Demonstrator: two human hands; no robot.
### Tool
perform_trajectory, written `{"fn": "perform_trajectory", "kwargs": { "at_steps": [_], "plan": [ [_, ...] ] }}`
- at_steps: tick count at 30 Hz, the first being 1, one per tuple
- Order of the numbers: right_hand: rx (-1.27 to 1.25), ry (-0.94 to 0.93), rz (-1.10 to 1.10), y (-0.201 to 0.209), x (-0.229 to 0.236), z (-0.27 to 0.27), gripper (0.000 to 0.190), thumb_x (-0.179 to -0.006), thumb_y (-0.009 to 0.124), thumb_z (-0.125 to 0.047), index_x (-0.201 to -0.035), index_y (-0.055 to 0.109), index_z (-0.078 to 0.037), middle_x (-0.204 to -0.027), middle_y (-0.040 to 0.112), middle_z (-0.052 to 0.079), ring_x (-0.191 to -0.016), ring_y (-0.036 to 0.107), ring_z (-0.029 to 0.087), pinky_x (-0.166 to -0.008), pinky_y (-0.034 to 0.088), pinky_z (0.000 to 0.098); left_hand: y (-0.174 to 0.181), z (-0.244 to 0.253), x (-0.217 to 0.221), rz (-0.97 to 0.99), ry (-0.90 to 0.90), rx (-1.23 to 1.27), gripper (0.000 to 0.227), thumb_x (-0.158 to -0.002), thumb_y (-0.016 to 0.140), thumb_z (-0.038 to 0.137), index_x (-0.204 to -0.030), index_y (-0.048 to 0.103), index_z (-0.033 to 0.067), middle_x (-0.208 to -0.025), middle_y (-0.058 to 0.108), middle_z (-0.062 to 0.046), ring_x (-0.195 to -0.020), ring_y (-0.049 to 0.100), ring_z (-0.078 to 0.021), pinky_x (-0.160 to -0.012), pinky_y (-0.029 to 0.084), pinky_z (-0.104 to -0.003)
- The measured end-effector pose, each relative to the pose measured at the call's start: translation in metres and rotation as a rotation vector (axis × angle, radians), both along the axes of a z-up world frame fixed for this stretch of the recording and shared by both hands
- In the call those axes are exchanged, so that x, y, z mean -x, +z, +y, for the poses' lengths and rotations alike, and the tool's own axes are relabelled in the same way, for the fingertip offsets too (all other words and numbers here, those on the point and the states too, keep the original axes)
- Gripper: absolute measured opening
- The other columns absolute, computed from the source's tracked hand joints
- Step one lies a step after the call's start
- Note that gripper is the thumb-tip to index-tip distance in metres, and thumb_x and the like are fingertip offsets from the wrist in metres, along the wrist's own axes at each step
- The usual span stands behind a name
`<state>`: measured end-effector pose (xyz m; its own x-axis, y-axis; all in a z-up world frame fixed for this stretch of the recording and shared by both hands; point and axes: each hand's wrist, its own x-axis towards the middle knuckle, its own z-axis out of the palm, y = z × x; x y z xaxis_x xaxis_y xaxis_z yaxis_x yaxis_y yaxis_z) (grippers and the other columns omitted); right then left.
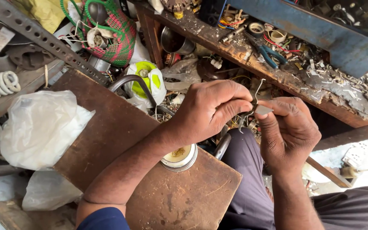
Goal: Replacing or repairing a mixer grinder blade assembly and testing electrical components.
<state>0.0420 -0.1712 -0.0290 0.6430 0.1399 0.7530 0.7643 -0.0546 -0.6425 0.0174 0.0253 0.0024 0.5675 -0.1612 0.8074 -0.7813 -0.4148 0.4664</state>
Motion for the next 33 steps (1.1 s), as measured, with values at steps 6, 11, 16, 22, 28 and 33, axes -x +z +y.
{"fn": "perform_trajectory", "kwargs": {
  "at_steps": [6, 11, 16, 22, 28, 33],
  "plan": [
    [0.014, -0.011, -0.040, -0.002, -0.007, 0.001, 0.014, -0.109, 0.076, -0.011, -0.107, 0.073, 0.002, -0.099, 0.069, 0.007, -0.084, 0.063, 0.007, -0.074, 0.050, 0.0172, -0.004, 0.002, -0.006, 0.046, 0.025, -0.060, 0.013, -0.104, 0.072, 0.019, -0.101, 0.067, 0.0071, -0.090, 0.072, -0.006, -0.082, 0.075, -0.0204, -0.070, 0.059, -0.034],
    [-0.153, 0.192, 0.248, -0.013, -0.020, -0.003, 0.017, -0.108, 0.075, -0.012, -0.103, 0.072, 0.004, -0.087, 0.067, 0.005, -0.071, 0.057, 0.006, -0.067, 0.044, 0.0179, -0.001, 0.006, -0.006, -0.114, 0.089, -0.167, 0.017, -0.100, 0.073, 0.020, -0.102, 0.063, 0.0056, -0.089, 0.067, -0.007, -0.085, 0.068, -0.0265, -0.072, 0.055, -0.040],
    [-0.202, 0.282, 0.307, -0.015, -0.021, 0.004, 0.015, -0.107, 0.074, -0.009, -0.104, 0.071, 0.005, -0.091, 0.069, 0.004, -0.076, 0.059, 0.006, -0.071, 0.047, 0.0183, -0.006, 0.008, -0.011, -0.082, 0.109, -0.170, 0.018, -0.100, 0.075, 0.020, -0.099, 0.063, 0.0062, -0.087, 0.066, -0.007, -0.083, 0.069, -0.0276, -0.072, 0.055, -0.041],
    [-0.133, 0.201, 0.243, -0.010, -0.021, 0.005, 0.012, -0.108, 0.073, -0.008, -0.108, 0.071, 0.004, -0.098, 0.069, 0.004, -0.084, 0.061, 0.006, -0.077, 0.049, 0.0184, -0.004, 0.008, -0.012, -0.067, 0.076, -0.100, 0.016, -0.099, 0.075, 0.018, -0.103, 0.065, 0.0053, -0.092, 0.070, -0.008, -0.087, 0.072, -0.0251, -0.074, 0.059, -0.037],
    [-0.126, 0.170, 0.236, -0.012, -0.024, 0.005, 0.013, -0.106, 0.074, -0.009, -0.110, 0.072, 0.003, -0.105, 0.070, 0.004, -0.091, 0.062, 0.007, -0.082, 0.050, 0.0194, -0.008, 0.006, -0.016, 0.086, 0.017, -0.031, 0.018, -0.098, 0.075, 0.017, -0.105, 0.065, 0.0031, -0.091, 0.071, -0.008, -0.080, 0.075, -0.0212, -0.067, 0.059, -0.033],
    [-0.067, 0.159, 0.144, -0.009, -0.021, 0.006, 0.013, -0.107, 0.076, -0.007, -0.111, 0.072, 0.004, -0.106, 0.069, 0.005, -0.093, 0.063, 0.007, -0.087, 0.051, 0.0193, -0.007, 0.006, -0.013, 0.042, 0.069, -0.066, 0.013, -0.102, 0.076, 0.015, -0.102, 0.068, 0.0055, -0.088, 0.072, -0.006, -0.082, 0.076, -0.0210, -0.070, 0.059, -0.033]
  ]
}}
